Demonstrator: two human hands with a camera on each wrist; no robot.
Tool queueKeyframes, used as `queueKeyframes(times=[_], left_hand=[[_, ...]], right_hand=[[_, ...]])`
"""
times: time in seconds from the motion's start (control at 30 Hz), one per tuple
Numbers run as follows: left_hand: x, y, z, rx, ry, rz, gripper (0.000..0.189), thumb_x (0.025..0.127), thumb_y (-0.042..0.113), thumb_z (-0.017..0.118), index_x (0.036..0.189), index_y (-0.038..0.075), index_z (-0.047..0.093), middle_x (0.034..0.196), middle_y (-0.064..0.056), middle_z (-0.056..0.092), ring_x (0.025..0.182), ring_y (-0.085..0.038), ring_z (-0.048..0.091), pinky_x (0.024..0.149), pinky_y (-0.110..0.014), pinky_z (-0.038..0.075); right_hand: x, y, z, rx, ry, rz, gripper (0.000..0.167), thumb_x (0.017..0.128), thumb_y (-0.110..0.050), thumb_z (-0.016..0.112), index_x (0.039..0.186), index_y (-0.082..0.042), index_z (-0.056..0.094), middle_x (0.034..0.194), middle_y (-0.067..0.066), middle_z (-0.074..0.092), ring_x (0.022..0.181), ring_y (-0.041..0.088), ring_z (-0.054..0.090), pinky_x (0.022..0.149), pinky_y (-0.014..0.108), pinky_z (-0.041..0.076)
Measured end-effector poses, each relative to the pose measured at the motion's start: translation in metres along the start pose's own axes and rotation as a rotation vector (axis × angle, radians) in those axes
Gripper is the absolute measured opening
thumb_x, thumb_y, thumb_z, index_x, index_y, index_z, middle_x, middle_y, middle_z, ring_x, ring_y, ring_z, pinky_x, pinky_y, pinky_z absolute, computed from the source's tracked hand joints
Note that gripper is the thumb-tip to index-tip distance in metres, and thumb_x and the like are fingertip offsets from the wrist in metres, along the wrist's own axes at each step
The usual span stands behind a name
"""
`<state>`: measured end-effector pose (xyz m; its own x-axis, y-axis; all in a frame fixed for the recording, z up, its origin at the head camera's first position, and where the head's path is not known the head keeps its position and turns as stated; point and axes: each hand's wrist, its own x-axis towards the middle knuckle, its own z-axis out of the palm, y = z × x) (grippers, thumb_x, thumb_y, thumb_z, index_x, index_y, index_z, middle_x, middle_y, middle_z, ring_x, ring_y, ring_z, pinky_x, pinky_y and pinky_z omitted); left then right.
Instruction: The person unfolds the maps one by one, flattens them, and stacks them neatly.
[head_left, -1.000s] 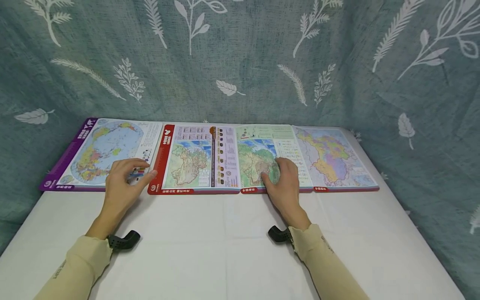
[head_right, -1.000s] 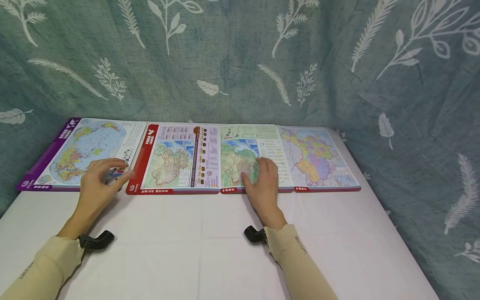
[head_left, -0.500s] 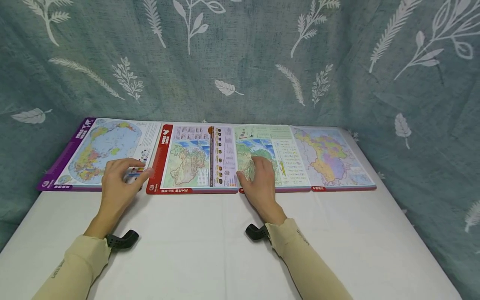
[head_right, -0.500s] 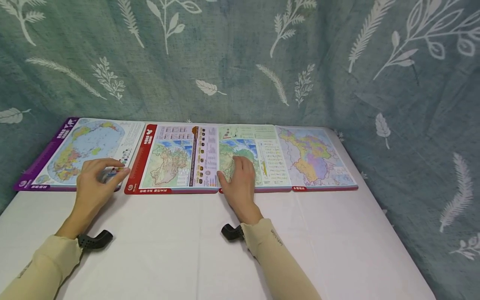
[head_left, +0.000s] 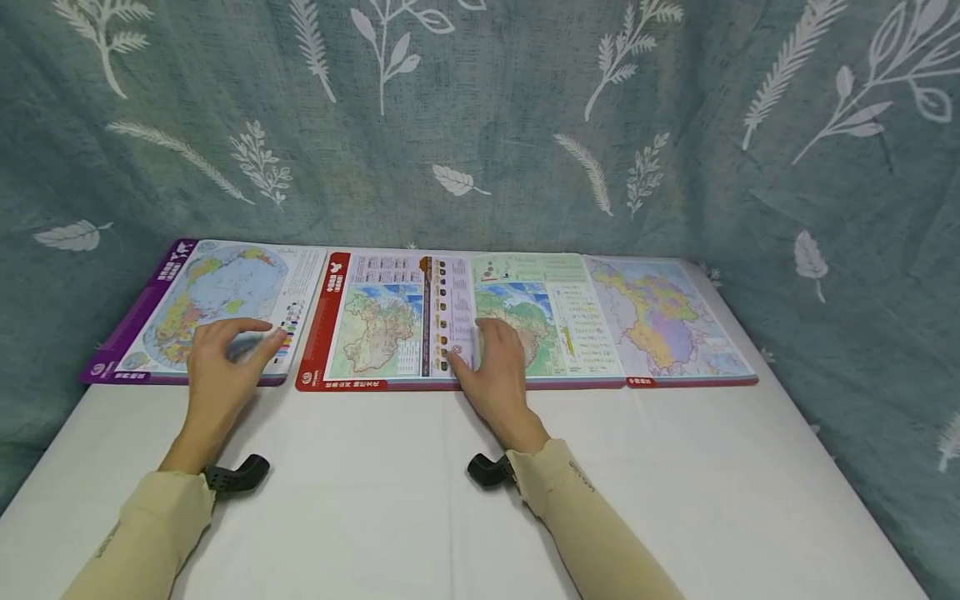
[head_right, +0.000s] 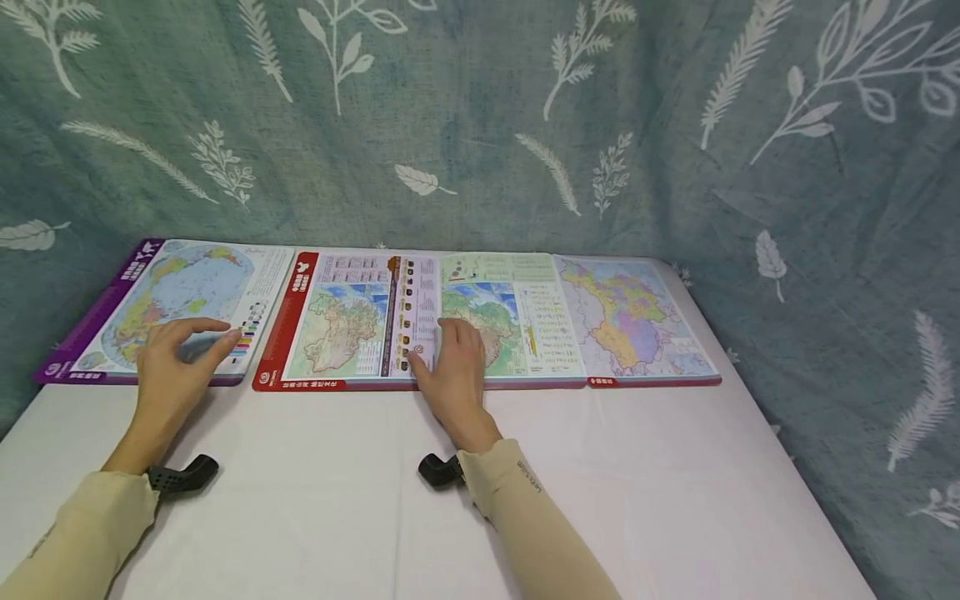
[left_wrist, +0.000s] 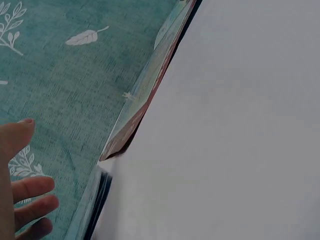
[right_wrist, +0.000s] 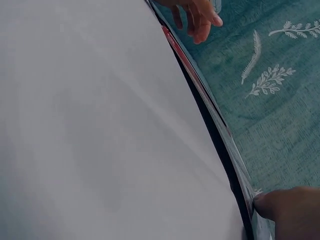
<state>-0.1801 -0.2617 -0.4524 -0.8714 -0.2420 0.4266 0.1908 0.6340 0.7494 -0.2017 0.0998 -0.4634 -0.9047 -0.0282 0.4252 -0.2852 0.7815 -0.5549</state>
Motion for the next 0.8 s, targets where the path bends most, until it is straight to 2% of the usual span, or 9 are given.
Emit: queueKeyframes(times=[0.03,0.17,0.23,0.33,0.47,0.57,0.8], left_hand=[[0.001,-0.001,-0.001,0.001,-0.002,-0.012,0.037,0.094,0.033,0.080,0.115,0.003,0.075,0.126,-0.019,0.068,0.127,-0.034,0.047,0.113,-0.056,0.027],[0.005,-0.008,-0.010,0.029,0.008,-0.049,0.040,0.095,0.036,0.077,0.118,0.003,0.075,0.129,-0.022,0.067,0.136,-0.039,0.044,0.120,-0.059,0.022],[0.008,-0.013,-0.015,0.040,0.029,-0.067,0.041,0.095,0.036,0.078,0.117,0.002,0.075,0.131,-0.023,0.067,0.142,-0.039,0.043,0.121,-0.057,0.021],[0.011,-0.020,-0.021,0.059,0.057,-0.141,0.045,0.096,0.040,0.076,0.119,0.001,0.075,0.139,-0.022,0.064,0.144,-0.037,0.040,0.118,-0.056,0.023],[0.016,-0.029,-0.030,0.087,0.107,-0.209,0.046,0.097,0.041,0.074,0.121,0.001,0.074,0.143,-0.019,0.064,0.138,-0.035,0.042,0.116,-0.053,0.023],[0.018,-0.036,-0.037,0.105,0.142,-0.224,0.046,0.097,0.039,0.075,0.122,0.000,0.074,0.140,-0.019,0.065,0.136,-0.034,0.041,0.116,-0.053,0.022],[0.018,-0.049,-0.054,0.127,0.174,-0.348,0.057,0.098,0.043,0.070,0.135,0.000,0.067,0.157,-0.017,0.049,0.151,-0.033,0.026,0.124,-0.055,0.012]], right_hand=[[0.000,-0.002,0.002,0.002,-0.004,-0.004,0.062,0.090,-0.029,0.084,0.138,0.001,0.060,0.141,0.017,0.060,0.138,0.036,0.051,0.119,0.049,0.036],[0.001,-0.011,0.009,0.013,-0.003,-0.034,0.060,0.091,-0.030,0.082,0.137,0.002,0.060,0.138,0.017,0.060,0.136,0.036,0.051,0.118,0.050,0.037],[0.002,-0.015,0.012,0.017,-0.005,-0.042,0.060,0.092,-0.032,0.082,0.136,0.002,0.061,0.137,0.017,0.060,0.134,0.036,0.052,0.117,0.050,0.038],[0.002,-0.021,0.017,0.012,-0.010,-0.059,0.060,0.092,-0.033,0.082,0.136,0.001,0.061,0.136,0.017,0.061,0.131,0.036,0.054,0.114,0.050,0.041],[0.001,-0.028,0.023,0.016,-0.013,-0.077,0.057,0.092,-0.033,0.082,0.134,0.000,0.062,0.135,0.017,0.061,0.130,0.036,0.055,0.112,0.051,0.042],[0.000,-0.033,0.028,0.022,-0.022,-0.086,0.056,0.091,-0.032,0.082,0.132,0.001,0.063,0.134,0.016,0.062,0.130,0.035,0.055,0.113,0.050,0.042],[-0.001,-0.049,0.040,0.031,-0.067,-0.080,0.059,0.093,-0.035,0.080,0.135,0.001,0.061,0.140,0.017,0.059,0.136,0.035,0.052,0.116,0.048,0.040]])
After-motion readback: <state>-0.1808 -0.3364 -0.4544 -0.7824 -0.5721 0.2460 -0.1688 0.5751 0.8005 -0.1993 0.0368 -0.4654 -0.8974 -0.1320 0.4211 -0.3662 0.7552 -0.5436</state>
